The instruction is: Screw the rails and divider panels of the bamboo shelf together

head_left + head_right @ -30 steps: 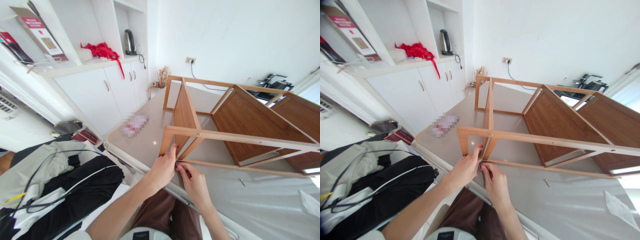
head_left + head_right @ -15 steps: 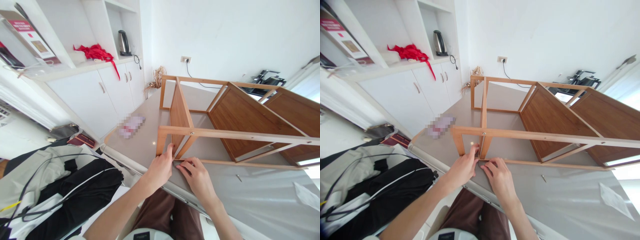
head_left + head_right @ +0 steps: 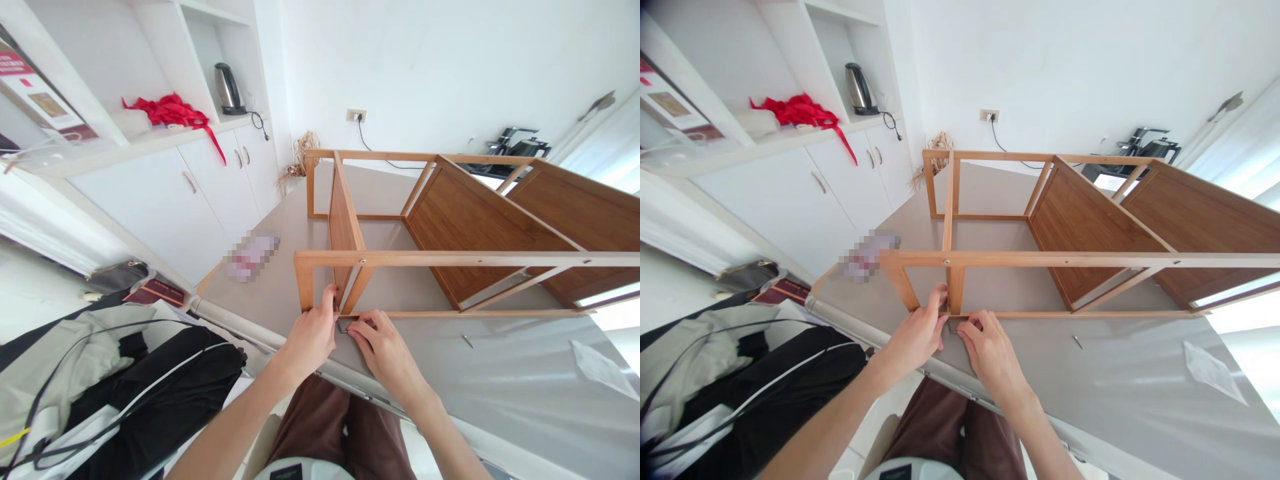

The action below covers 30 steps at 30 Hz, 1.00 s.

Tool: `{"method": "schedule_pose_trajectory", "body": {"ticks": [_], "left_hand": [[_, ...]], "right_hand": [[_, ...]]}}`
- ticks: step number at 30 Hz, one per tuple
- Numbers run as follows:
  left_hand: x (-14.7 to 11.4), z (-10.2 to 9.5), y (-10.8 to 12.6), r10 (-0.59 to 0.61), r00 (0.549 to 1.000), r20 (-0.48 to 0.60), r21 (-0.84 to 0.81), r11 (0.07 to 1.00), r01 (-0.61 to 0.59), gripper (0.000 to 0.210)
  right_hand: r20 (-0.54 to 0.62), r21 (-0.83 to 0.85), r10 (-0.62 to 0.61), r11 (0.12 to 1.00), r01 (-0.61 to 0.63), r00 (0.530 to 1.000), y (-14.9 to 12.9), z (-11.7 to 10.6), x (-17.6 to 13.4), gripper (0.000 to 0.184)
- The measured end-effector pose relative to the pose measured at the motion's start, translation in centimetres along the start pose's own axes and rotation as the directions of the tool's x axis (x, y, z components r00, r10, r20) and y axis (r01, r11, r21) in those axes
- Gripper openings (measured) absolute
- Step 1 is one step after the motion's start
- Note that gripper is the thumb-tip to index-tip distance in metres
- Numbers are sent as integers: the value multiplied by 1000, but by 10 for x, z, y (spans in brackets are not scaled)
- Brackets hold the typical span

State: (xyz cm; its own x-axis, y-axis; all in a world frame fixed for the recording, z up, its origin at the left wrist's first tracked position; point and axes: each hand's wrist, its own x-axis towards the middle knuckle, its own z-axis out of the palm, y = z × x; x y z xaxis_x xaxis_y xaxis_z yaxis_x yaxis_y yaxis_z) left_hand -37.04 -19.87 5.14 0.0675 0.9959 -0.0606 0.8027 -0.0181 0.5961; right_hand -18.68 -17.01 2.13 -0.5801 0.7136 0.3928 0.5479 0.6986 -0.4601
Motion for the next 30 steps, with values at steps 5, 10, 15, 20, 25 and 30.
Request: {"method": "schedule_pose_trajectory", "body": {"ticks": [5, 10, 15, 20, 25, 30], "left_hand": [[0, 3, -2, 13, 1000, -15, 4, 1000, -13, 49], [0, 4, -3, 22, 1000, -21, 0, 1000, -22, 50], [0, 2, -2, 27, 1000, -11, 6, 1000, -27, 53], [0, 3, -3, 10, 1000, -5, 43, 999, -10, 56], [1, 2, -2, 11, 1000, -6, 41, 999, -10, 52], [0, 1, -1, -6, 1000, 5, 27, 1000, 5, 57]], "right_hand": [[26, -101, -89, 991, 91, 996, -5, -4, 0, 23], [14, -180, -100, 978, 101, 995, -6, 0, 0, 23], [2, -200, -113, 974, 111, 994, -8, 2, 2, 26], [-16, -218, -119, 969, 113, 993, -11, 2, 3, 25], [-15, -222, -122, 968, 116, 992, -12, 3, 2, 27], [-27, -230, -120, 967, 110, 992, -13, 5, 2, 29]]}}
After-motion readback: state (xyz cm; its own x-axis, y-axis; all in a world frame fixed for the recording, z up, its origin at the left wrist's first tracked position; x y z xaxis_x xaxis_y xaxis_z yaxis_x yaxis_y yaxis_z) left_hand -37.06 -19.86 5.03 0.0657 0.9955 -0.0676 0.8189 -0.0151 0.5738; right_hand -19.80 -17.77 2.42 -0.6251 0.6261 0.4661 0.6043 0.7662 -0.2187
